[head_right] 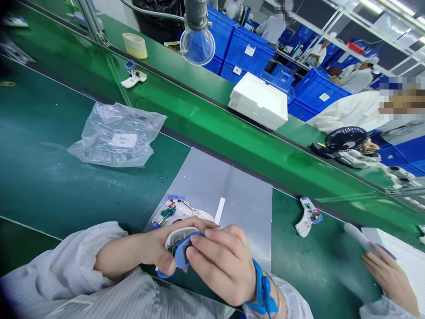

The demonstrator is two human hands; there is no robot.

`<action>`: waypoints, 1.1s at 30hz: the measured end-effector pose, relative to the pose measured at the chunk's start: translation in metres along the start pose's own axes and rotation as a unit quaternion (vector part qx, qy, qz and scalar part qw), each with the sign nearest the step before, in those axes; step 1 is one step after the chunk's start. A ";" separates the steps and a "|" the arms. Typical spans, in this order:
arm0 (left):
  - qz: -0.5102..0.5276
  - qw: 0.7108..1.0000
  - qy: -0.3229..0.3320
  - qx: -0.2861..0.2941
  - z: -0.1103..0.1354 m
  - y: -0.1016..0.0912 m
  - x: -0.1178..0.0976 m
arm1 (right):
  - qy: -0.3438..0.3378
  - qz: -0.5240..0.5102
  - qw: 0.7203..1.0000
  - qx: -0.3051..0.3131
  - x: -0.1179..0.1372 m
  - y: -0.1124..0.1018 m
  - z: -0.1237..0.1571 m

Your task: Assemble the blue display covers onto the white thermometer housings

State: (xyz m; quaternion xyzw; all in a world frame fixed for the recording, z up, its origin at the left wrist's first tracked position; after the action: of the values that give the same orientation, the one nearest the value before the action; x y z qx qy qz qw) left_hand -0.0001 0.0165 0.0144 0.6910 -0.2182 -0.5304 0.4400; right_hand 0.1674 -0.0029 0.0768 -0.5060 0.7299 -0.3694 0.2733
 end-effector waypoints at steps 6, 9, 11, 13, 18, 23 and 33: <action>0.001 0.998 -0.056 -0.043 0.001 -0.004 0.002 | 0.000 -0.019 1.000 0.004 -0.004 -0.005 -0.003; -0.002 0.995 -0.071 -0.064 0.001 -0.007 0.004 | -0.005 -0.034 0.999 0.001 -0.004 -0.003 -0.002; -0.003 0.995 -0.072 -0.065 0.000 -0.008 0.003 | -0.003 -0.037 0.999 -0.001 -0.005 -0.002 0.000; -0.009 0.996 -0.066 -0.065 0.000 -0.009 0.002 | 0.007 -0.037 0.999 0.001 -0.005 0.000 0.003; -0.011 0.995 -0.073 -0.067 0.000 -0.009 0.002 | 0.011 -0.061 0.998 0.001 -0.006 0.001 0.004; -0.005 0.996 -0.066 -0.067 -0.001 -0.009 0.003 | 0.027 -0.063 0.998 -0.014 -0.006 0.004 0.001; 0.012 0.995 -0.071 -0.073 -0.002 -0.011 0.003 | 0.040 -0.067 0.996 -0.031 -0.007 0.007 -0.001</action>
State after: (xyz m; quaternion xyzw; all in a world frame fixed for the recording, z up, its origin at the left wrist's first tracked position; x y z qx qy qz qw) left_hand 0.0010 0.0202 0.0038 0.6154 -0.2176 -0.5872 0.4787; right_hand 0.1654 0.0054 0.0722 -0.5472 0.7154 -0.3842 0.2030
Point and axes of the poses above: each hand's wrist, its own z-axis away from the middle knuckle, its own y-axis out of the palm, x = y × z, the point moved 1 cm from there along -z, towards the middle knuckle, and after that the axes turned 11 degrees about -y, right-handed, at the moved point
